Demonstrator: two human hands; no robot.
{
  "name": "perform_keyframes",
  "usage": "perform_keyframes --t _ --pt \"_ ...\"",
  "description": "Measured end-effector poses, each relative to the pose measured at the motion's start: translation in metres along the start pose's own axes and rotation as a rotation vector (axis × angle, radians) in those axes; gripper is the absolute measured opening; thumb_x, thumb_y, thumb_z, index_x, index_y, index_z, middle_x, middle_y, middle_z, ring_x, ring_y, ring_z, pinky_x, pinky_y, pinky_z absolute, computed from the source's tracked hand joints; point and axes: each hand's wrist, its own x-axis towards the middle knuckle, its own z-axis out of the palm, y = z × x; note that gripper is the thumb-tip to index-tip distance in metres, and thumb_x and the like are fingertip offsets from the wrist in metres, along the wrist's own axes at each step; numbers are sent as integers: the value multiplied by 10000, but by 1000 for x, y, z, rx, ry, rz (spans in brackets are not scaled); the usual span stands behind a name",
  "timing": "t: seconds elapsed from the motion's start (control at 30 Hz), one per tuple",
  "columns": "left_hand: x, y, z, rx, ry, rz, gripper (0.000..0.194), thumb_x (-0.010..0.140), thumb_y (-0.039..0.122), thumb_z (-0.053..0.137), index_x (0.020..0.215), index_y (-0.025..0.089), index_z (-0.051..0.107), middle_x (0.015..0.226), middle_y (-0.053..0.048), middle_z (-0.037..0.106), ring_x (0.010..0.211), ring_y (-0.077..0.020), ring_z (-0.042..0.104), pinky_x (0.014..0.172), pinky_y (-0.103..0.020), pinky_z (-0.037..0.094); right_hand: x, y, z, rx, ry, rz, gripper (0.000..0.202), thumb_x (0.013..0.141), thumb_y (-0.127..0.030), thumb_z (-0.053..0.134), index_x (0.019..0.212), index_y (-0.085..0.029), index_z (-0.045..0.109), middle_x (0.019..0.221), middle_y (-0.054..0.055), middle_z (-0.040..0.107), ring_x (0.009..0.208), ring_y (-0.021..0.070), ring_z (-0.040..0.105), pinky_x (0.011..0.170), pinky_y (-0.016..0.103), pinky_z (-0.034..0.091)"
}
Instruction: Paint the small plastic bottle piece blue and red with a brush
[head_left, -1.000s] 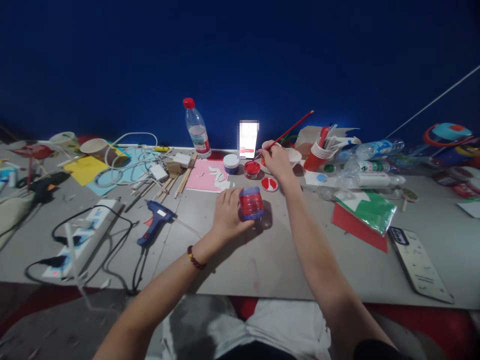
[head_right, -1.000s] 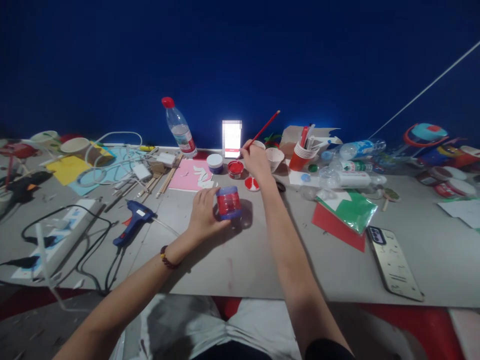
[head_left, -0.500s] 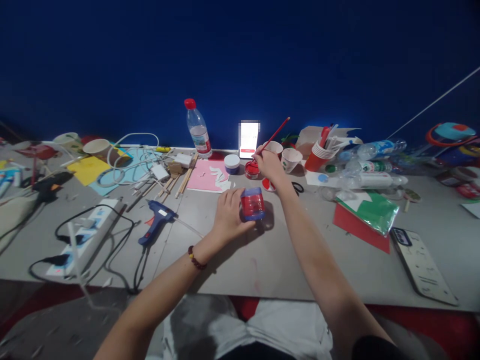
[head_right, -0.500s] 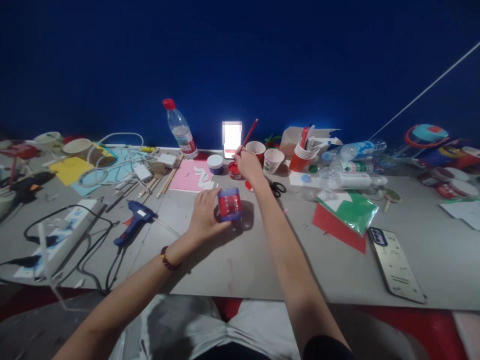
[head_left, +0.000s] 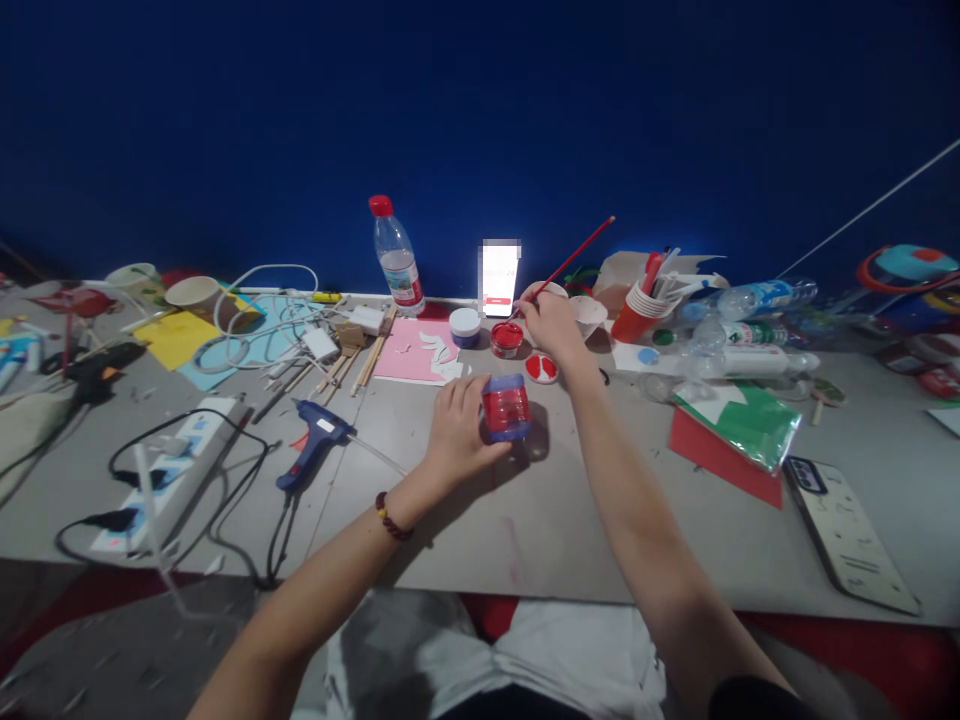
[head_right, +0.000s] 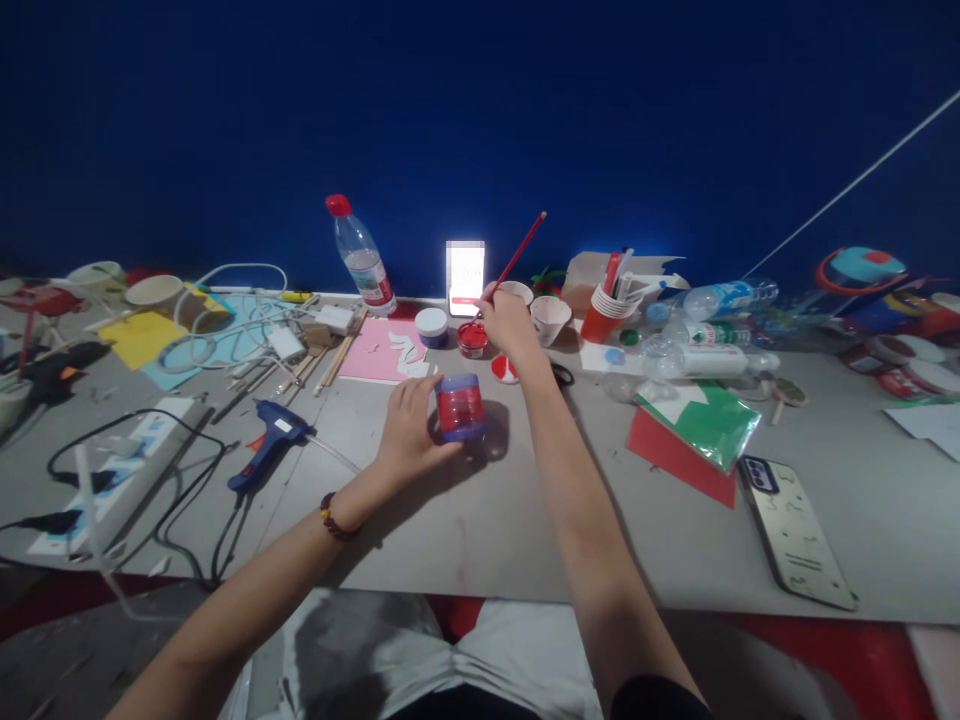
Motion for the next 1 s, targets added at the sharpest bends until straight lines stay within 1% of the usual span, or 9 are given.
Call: perform_keyframes --t 0.17,0.3,0.43,0.6,0.83,1.0 --pt "-1 -1 1 7 10 5 874 648 436 748 1395 156 389 1298 -168 573 1166 -366 528 1039 -545 409 -1 -2 6 -18 -67 24 150 918 -235 506 832 -191 620 927 108 697 930 250 625 904 397 458" --pt "-1 -1 0 12 12 0 869 663 440 738 1406 155 388 1301 -170 568 1168 -362 523 1035 -539 410 -3 -5 3 -55 -92 35 152 913 -244 522 808 -184 616 912 130 690 903 265 627 859 406 469" --pt "0 0 -1 11 17 1 863 674 432 728 1415 153 383 1298 -171 572 1170 -361 523 1033 -539 408 -2 -2 -1 -46 -50 11 136 906 -260 536 816 -186 607 914 132 678 904 274 627 862 417 470" --pt "0 0 -1 8 11 -2 864 673 427 728 1422 169 383 1308 -166 566 1180 -362 524 1053 -544 393 0 2 3 14 27 -36 143 922 -270 512 828 -204 597 919 104 683 905 250 629 896 394 458" --pt "0 -1 -1 15 10 -20 878 685 451 733 1433 162 376 1316 -170 554 1202 -363 517 1060 -548 405 -2 -1 7 1 -33 44 153 913 -244 511 793 -202 595 906 117 709 900 252 639 879 395 463" --pt "1 -1 -2 21 47 -4 892 683 411 739 1447 157 355 1345 -197 522 1230 -372 508 1055 -557 417 -3 -5 -2 -40 -31 59 172 894 -274 549 739 -208 583 870 120 699 885 270 652 859 420 496"
